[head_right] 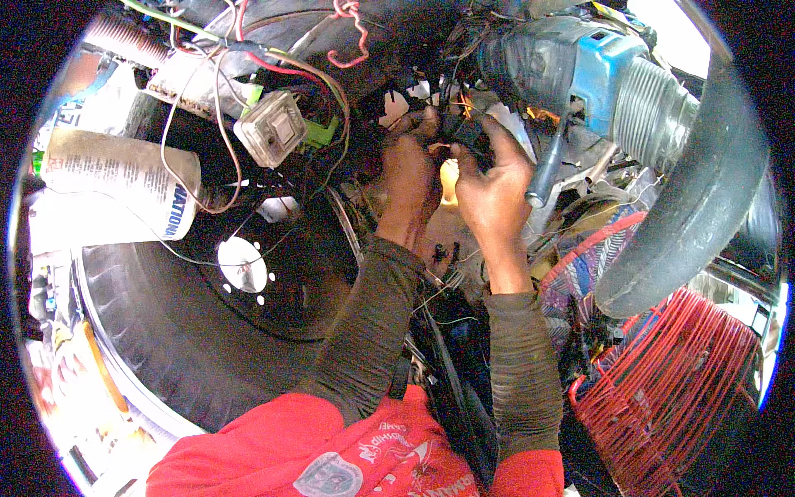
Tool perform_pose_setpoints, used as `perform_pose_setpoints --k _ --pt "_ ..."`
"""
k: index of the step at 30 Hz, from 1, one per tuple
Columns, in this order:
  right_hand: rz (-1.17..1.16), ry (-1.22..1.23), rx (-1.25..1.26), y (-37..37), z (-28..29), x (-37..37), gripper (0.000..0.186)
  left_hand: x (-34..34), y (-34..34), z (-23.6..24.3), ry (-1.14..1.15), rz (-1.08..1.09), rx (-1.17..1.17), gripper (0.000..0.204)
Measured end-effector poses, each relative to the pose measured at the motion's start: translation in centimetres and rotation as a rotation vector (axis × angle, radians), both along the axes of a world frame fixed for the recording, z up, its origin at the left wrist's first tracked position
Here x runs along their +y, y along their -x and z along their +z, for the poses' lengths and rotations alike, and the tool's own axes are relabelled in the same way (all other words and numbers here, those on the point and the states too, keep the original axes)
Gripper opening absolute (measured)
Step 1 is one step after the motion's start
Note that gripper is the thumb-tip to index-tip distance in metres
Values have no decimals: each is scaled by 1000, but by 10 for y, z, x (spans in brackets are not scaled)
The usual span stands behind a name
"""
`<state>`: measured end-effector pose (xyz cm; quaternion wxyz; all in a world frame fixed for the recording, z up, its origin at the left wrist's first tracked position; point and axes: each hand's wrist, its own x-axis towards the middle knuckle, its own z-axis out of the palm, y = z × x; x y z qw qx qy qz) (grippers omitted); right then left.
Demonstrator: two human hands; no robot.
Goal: The person works inside the driver's compartment of a three-wheeled vehicle, using a flashlight and a screwdriver to manipulate and connect wires near the steering column and dashboard. The person repeatedly probes and adjusts the wiring harness while illuminating the area.
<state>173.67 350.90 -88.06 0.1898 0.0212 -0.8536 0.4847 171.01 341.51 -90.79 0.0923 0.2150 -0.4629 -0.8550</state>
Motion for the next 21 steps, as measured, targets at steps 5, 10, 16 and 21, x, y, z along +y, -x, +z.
perform_pose_setpoints --k 5,10,16,21 --pt "-45 -18 -7 -3 0 -4 43 2 0 -2 27 -13 28 16" --pt "-52 -31 37 -3 0 -7 44 4 4 -10 -16 -1 24 16" --pt "45 175 -21 2 -2 -7 42 6 4 -11 -2 23 27 18" --pt "16 14 -28 -4 -9 0 41 8 -2 -13 125 1 21 21"
